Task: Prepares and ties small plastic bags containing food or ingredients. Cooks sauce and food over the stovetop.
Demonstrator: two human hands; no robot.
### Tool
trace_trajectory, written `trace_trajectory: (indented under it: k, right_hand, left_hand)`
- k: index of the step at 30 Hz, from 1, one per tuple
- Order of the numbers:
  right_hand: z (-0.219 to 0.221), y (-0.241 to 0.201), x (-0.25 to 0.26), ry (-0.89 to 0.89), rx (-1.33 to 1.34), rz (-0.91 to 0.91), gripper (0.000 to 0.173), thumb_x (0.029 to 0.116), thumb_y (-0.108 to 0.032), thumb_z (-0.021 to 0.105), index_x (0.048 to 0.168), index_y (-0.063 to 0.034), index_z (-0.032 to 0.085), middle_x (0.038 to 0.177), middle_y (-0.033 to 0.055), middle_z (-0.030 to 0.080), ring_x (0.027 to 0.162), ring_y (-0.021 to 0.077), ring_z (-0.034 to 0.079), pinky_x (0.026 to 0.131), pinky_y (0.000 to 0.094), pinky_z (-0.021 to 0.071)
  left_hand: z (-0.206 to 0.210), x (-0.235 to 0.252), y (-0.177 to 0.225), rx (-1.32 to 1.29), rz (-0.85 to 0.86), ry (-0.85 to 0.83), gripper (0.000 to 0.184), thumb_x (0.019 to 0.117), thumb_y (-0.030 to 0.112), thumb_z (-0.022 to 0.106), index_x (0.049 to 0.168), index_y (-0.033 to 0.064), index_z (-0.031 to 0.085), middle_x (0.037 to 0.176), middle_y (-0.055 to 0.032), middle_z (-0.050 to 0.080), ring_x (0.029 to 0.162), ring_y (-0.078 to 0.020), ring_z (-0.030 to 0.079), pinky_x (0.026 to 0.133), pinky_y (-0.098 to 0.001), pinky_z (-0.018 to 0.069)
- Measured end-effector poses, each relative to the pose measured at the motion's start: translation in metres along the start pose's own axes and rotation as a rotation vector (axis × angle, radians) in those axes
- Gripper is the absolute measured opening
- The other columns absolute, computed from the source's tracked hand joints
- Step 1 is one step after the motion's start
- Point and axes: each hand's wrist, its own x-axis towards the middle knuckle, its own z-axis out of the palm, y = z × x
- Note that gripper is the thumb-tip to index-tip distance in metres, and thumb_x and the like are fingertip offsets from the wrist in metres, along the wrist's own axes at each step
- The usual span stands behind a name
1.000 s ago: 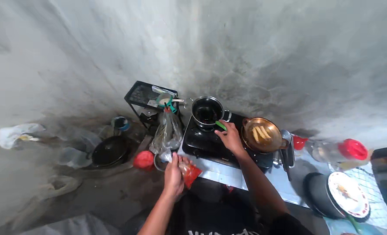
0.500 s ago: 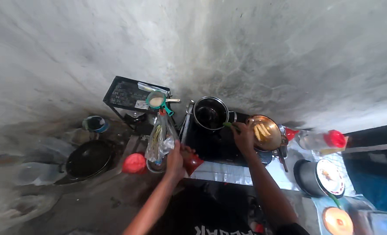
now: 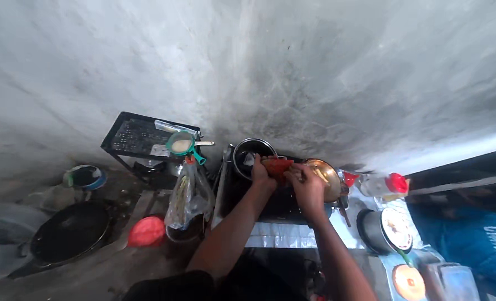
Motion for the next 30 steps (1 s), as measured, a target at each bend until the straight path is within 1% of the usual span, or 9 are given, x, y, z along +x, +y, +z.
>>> trace_trajectory:
  k: [3,6,9,11,14,17,21,23,30]
  right_hand:
    - [-0.008,-0.002,0.026,-0.035,0.038,0.089,0.022,0.091,-0.021,0.08,0.109,-0.0102,0.074,0.091,0.0033,0.074,0.081,0.015,0.071,0.078,0.0415,0.0601]
    - [-0.011,-0.002,0.047,-0.119,-0.018,0.051,0.018,0.0986,-0.019,0.069,0.113,-0.0083,0.072,0.092,0.0068,0.074,0.076,0.0181,0.07,0.074,0.0436,0.0609]
    - [-0.007,-0.012,0.058,-0.164,-0.282,-0.152,0.019,0.1036,-0.017,0.059,0.114,-0.0067,0.07,0.107,0.0114,0.072,0.092,0.0259,0.071,0.084,0.0512,0.0594]
    - [-0.005,-0.015,0.064,-0.216,-0.4,-0.256,0.02,0.105,-0.018,0.057,0.114,-0.0027,0.066,0.11,0.0171,0.068,0.097,0.0331,0.07,0.087,0.0555,0.058]
    - [-0.009,-0.016,0.069,-0.356,-0.413,-0.255,0.031,0.1004,-0.023,0.068,0.127,-0.0074,0.063,0.113,0.0146,0.07,0.095,0.0283,0.072,0.087,0.0514,0.0606]
    - [-0.003,-0.019,0.07,-0.41,-0.438,-0.266,0.048,0.0941,-0.011,0.074,0.14,-0.013,0.061,0.112,0.0126,0.073,0.095,0.0267,0.074,0.089,0.0502,0.0606]
    - [0.015,-0.019,0.076,-0.314,-0.496,-0.412,0.015,0.0947,-0.008,0.072,0.109,-0.0077,0.078,0.102,0.0111,0.073,0.09,0.0271,0.072,0.083,0.0504,0.0605]
    - [0.023,-0.022,0.079,-0.291,-0.534,-0.454,0.007,0.0952,-0.01,0.071,0.098,-0.0073,0.077,0.096,0.0105,0.07,0.087,0.0275,0.07,0.078,0.0503,0.0602]
    - [0.053,-0.029,0.079,-0.374,-0.652,-0.449,0.022,0.1039,-0.021,0.059,0.108,-0.0035,0.072,0.102,0.0171,0.073,0.096,0.0357,0.072,0.084,0.0574,0.0591]
  left_hand:
    - [0.006,0.008,-0.013,-0.09,-0.082,-0.102,0.059,0.1042,0.064,0.031,0.097,0.0124,0.059,0.088,-0.0057,0.067,0.081,-0.0213,0.067,0.073,-0.0433,0.0581]
    - [0.004,0.02,-0.023,-0.207,-0.1,-0.217,0.055,0.1024,0.065,0.038,0.095,0.0151,0.059,0.093,-0.0035,0.067,0.086,-0.0178,0.067,0.078,-0.0385,0.0577]
    - [0.005,0.022,-0.03,-0.218,-0.121,-0.229,0.06,0.0998,0.065,0.045,0.117,0.0096,0.063,0.107,-0.0103,0.069,0.093,-0.0219,0.069,0.08,-0.0398,0.0586]
    - [0.006,0.028,-0.032,-0.275,-0.116,-0.189,0.055,0.1008,0.059,0.049,0.115,0.008,0.064,0.102,-0.0111,0.07,0.088,-0.0228,0.069,0.078,-0.0407,0.0584]
    - [0.004,0.035,-0.031,-0.36,-0.09,-0.176,0.044,0.1021,0.051,0.052,0.115,0.0096,0.061,0.099,-0.0096,0.068,0.086,-0.0211,0.068,0.075,-0.0388,0.0589]
    - [0.0,0.035,-0.028,-0.356,-0.075,-0.133,0.039,0.1021,0.047,0.054,0.112,0.0096,0.061,0.095,-0.0093,0.067,0.082,-0.02,0.067,0.072,-0.0368,0.0575]
    - [-0.007,0.039,-0.026,-0.395,-0.07,-0.082,0.042,0.1014,0.05,0.054,0.11,0.0096,0.061,0.091,-0.0093,0.065,0.076,-0.0194,0.065,0.069,-0.0353,0.0564]
    - [-0.011,0.04,-0.021,-0.419,-0.085,-0.071,0.049,0.1012,0.055,0.051,0.111,0.0089,0.062,0.092,-0.0101,0.066,0.077,-0.0199,0.065,0.07,-0.0354,0.057]
    - [-0.023,0.016,-0.013,-0.417,-0.096,-0.096,0.08,0.0917,0.084,0.028,0.128,0.0198,0.059,0.113,-0.0057,0.068,0.101,-0.0195,0.067,0.086,-0.0412,0.0564]
